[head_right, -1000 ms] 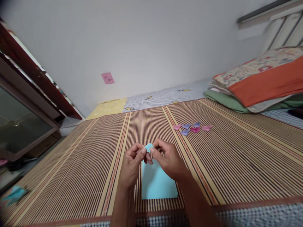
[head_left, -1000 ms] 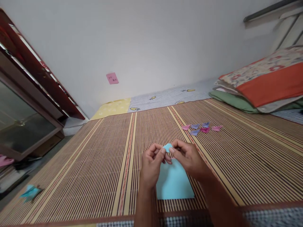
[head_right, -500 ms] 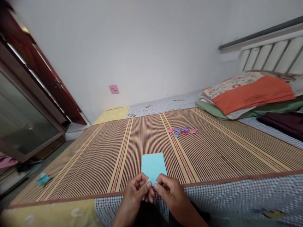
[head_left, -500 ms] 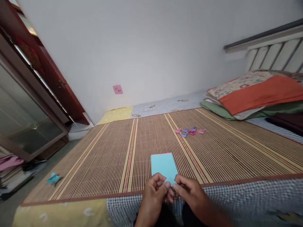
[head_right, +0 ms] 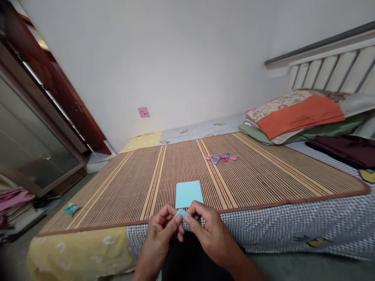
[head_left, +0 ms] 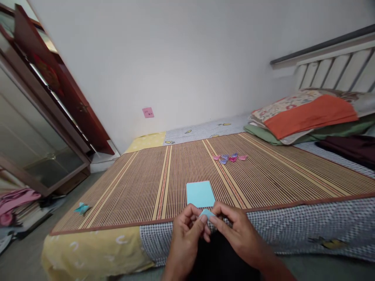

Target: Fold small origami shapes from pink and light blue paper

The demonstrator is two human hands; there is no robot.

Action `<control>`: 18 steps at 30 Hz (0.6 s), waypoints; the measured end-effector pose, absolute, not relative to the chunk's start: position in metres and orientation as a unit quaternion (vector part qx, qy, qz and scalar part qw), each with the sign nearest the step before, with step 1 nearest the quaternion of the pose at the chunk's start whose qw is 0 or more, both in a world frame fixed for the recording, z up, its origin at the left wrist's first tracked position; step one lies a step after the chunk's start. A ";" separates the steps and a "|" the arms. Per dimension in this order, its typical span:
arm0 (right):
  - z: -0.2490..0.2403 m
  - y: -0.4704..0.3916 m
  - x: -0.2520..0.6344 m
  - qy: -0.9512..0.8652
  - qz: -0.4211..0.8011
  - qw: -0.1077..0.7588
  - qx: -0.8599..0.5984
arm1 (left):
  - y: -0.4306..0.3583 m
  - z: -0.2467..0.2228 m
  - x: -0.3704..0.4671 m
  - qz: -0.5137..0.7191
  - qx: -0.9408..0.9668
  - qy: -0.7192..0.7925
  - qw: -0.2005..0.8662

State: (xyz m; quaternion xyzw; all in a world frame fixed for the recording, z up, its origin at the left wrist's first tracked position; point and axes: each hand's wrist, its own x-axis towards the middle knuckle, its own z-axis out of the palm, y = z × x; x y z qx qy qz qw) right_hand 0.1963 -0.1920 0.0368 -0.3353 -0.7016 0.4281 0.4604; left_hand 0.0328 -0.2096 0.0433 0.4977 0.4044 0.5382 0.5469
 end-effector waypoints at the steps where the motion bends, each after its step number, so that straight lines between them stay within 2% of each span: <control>1: 0.037 -0.194 0.197 -0.702 0.426 0.462 -0.335 | -0.211 0.044 0.033 0.537 0.501 0.402 0.547; 9: 0.043 -0.204 0.203 -0.719 0.428 0.428 -0.343 | -0.218 0.054 0.026 0.566 0.499 0.417 0.506; 18: 0.050 -0.208 0.203 -0.738 0.403 0.432 -0.327 | -0.221 0.057 0.019 0.554 0.527 0.406 0.501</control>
